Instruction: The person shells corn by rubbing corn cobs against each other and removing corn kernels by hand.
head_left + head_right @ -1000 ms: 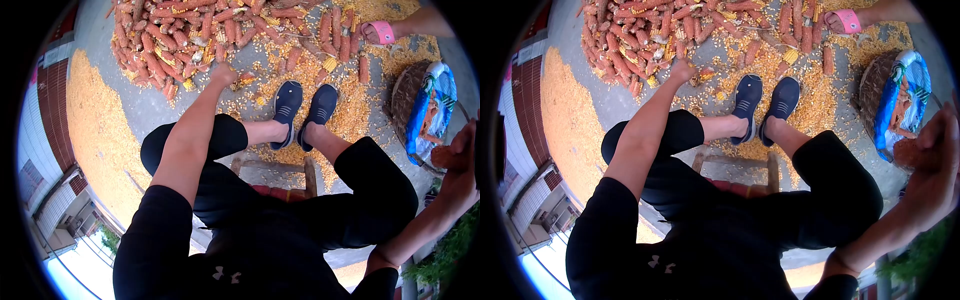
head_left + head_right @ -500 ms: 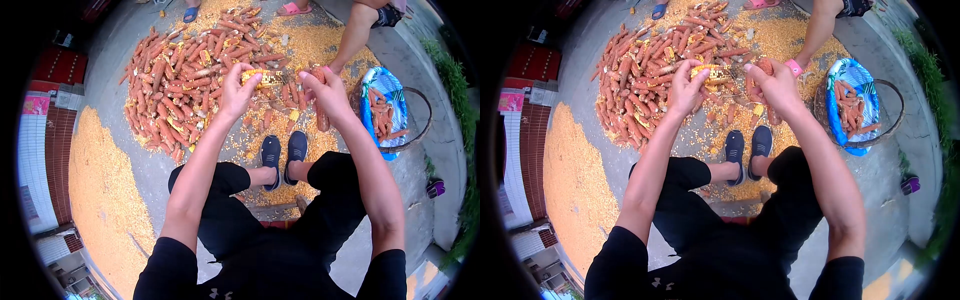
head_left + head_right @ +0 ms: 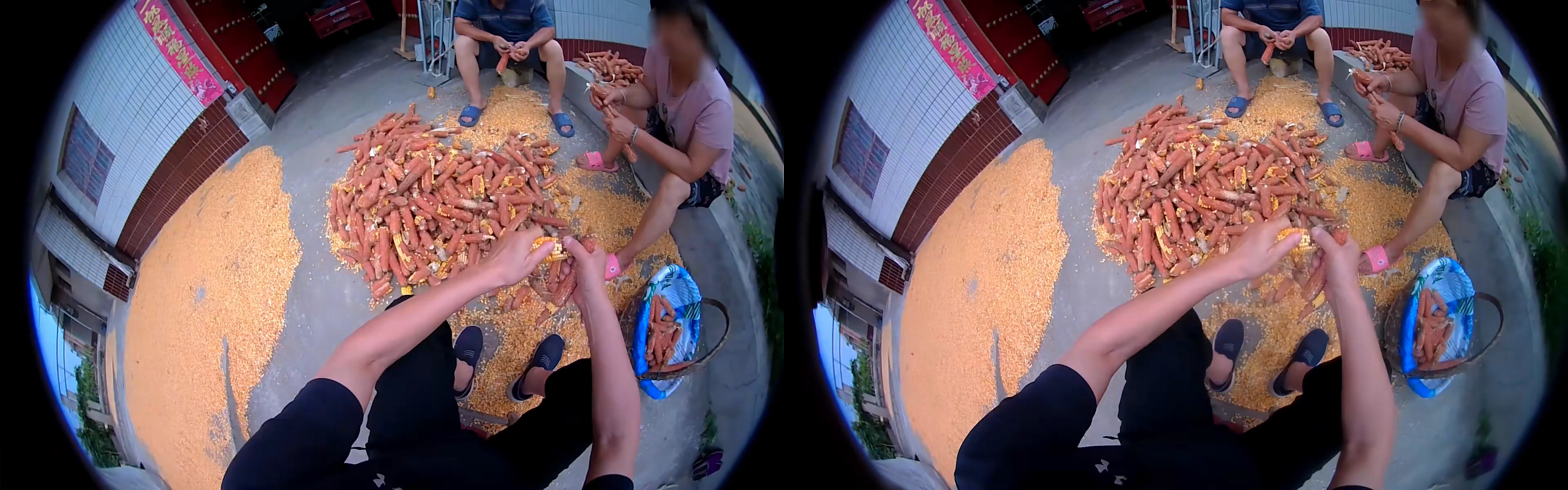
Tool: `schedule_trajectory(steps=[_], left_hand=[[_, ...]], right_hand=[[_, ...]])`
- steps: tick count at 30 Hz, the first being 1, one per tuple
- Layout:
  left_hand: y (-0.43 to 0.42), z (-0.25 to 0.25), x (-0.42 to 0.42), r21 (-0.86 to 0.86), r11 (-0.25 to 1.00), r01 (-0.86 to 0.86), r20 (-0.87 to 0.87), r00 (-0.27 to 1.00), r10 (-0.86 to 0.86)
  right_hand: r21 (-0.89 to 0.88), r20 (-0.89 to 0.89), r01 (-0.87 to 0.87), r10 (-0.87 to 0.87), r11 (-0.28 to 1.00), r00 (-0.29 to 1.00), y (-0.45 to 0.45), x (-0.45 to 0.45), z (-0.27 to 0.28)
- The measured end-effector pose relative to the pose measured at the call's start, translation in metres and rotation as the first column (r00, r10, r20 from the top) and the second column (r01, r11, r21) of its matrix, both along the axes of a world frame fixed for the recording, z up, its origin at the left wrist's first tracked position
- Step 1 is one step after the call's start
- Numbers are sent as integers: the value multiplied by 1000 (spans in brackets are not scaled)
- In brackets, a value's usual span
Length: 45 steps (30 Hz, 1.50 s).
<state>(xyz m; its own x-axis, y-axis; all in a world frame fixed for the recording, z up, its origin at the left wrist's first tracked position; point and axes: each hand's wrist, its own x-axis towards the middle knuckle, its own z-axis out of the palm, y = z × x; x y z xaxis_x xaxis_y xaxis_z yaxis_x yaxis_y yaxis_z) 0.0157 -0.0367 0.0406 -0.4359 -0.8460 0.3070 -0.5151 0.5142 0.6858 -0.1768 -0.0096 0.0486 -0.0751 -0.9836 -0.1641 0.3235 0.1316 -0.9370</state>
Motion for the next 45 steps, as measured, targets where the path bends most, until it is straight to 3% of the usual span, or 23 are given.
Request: schedule_trajectory(steps=[2, 5, 6, 10, 11, 13, 15, 16, 18, 23, 24, 26, 29, 32, 39, 45], left_hand=[[12, 15, -23, 63, 993, -102, 8, 995, 102], [16, 21, -34, 75, 975, -208, 12, 978, 208], [16, 16, -48, 82, 973, -216, 1, 976, 217], [10, 31, -58, -22, 982, -187, 64, 980, 188], [11, 30, -59, 8, 990, -143, 13, 990, 143], [15, 28, -59, 57, 990, -129, 70, 990, 125], [10, 21, -56, 38, 990, -134, 101, 986, 130], [5, 18, -54, -8, 995, -100, 39, 994, 100], [-4, 13, -54, 79, 997, -23, -76, 997, 29], [-13, -5, -50, 242, 965, 100, -261, 965, -34], [-13, -4, -56, 132, 985, 110, -341, 938, -59], [-10, -2, -61, 501, 839, 211, -492, 867, 76], [-6, 16, -62, 710, 608, 355, -561, 807, 185], [-11, 2, -56, 769, 477, 425, -550, 820, 156], [8, 17, -58, 670, 226, 707, -739, 664, 115], [12, 14, -64, 694, 317, 647, -713, 678, 177]], right_hand=[[-36, 63, 90, -87, 995, 994, -3, -5, -8], [120, 198, 126, -148, 985, 969, 7, 2, 19], [76, 120, 192, -200, 978, 972, 3, 5, 16], [100, 125, 190, -202, 977, 971, -5, -7, 5], [116, 157, 148, -165, 982, 974, -7, -13, -2], [167, 144, 166, -191, 972, 971, -4, -10, -1], [133, 35, 156, -162, 979, 986, -3, -9, 7], [74, 25, 150, -152, 986, 988, -3, -10, 8], [-50, -1, 128, -128, 991, 992, -4, -13, 9], [-147, -78, 75, -87, 986, 993, -9, -16, 0], [-161, -80, 61, -75, 985, 994, -10, -18, -3], [-149, -87, 53, -67, 987, 994, -10, -25, -6], [-200, -105, 28, -50, 979, 993, -12, -36, -2], [-248, -105, -5, -22, 969, 994, -12, -48, 1], [-270, -14, -79, 79, 960, 997, -4, -61, -3], [-260, 99, -63, 92, 963, 991, -1, -47, 1]])
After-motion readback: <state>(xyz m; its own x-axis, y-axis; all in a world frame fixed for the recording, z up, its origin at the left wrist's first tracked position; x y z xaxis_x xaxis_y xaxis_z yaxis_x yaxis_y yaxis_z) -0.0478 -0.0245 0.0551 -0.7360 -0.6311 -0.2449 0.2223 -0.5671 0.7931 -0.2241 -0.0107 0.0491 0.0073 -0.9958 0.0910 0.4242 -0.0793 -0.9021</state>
